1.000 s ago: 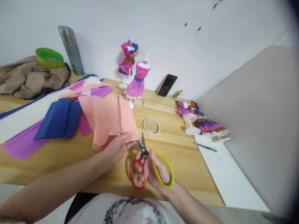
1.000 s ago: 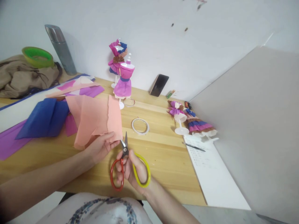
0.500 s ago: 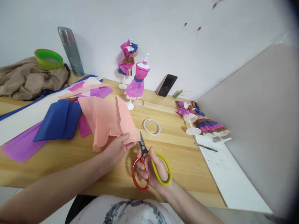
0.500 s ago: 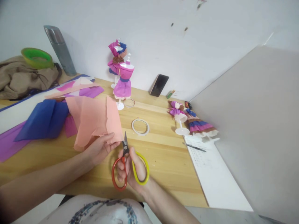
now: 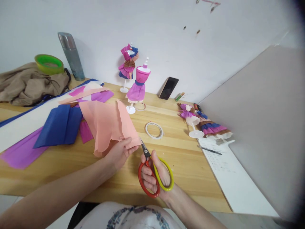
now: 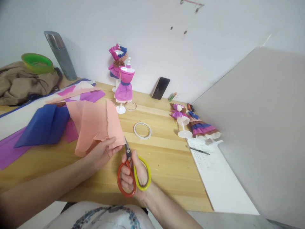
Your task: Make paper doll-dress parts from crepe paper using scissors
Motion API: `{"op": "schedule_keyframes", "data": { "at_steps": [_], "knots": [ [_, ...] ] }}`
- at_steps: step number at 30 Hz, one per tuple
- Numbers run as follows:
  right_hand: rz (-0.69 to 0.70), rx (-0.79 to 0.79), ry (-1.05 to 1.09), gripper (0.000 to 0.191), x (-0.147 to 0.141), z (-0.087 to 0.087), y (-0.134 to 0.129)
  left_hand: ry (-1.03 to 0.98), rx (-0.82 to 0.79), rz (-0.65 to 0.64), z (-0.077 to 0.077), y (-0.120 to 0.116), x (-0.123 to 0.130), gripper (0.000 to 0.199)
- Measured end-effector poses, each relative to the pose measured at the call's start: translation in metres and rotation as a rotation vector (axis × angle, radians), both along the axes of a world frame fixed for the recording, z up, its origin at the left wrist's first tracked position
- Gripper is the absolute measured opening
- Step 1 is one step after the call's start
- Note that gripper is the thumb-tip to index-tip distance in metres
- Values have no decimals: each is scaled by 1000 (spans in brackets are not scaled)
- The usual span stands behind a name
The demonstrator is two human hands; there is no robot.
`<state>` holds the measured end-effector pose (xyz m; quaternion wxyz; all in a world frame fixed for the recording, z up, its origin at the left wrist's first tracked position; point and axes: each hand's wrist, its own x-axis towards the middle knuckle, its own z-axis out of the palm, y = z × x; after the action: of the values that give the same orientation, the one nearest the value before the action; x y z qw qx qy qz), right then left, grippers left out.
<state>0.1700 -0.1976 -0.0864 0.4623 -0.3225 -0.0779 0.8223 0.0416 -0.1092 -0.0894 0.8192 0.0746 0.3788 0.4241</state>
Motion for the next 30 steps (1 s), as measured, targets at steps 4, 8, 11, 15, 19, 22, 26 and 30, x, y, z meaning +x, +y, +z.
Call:
{"op": "schedule_keyframes", "data": {
  "at_steps": [4,8,11,15,19,22,26,30],
  "knots": [
    [40,2,17,53,2,1,0,-4,17,-36,0,0,0,19],
    [54,-8,8,54,2,-1,1,12,45,-97,-2,0,-3,21],
    [38,11,-14,55,1,-2,2,22,74,-167,-4,0,-5,20],
    [32,12,-36,54,1,-2,6,41,68,-220,-2,-1,-4,21],
    [39,20,-29,55,3,-1,9,40,53,-198,3,-1,-2,24],
    [27,17,-22,52,3,-2,9,53,59,-176,1,-1,-2,23],
    [-2,11,-23,48,4,-5,7,62,88,-199,-2,0,-4,18],
    [8,-26,-56,53,6,-6,5,87,89,-192,-1,0,-4,15]
  ]
}}
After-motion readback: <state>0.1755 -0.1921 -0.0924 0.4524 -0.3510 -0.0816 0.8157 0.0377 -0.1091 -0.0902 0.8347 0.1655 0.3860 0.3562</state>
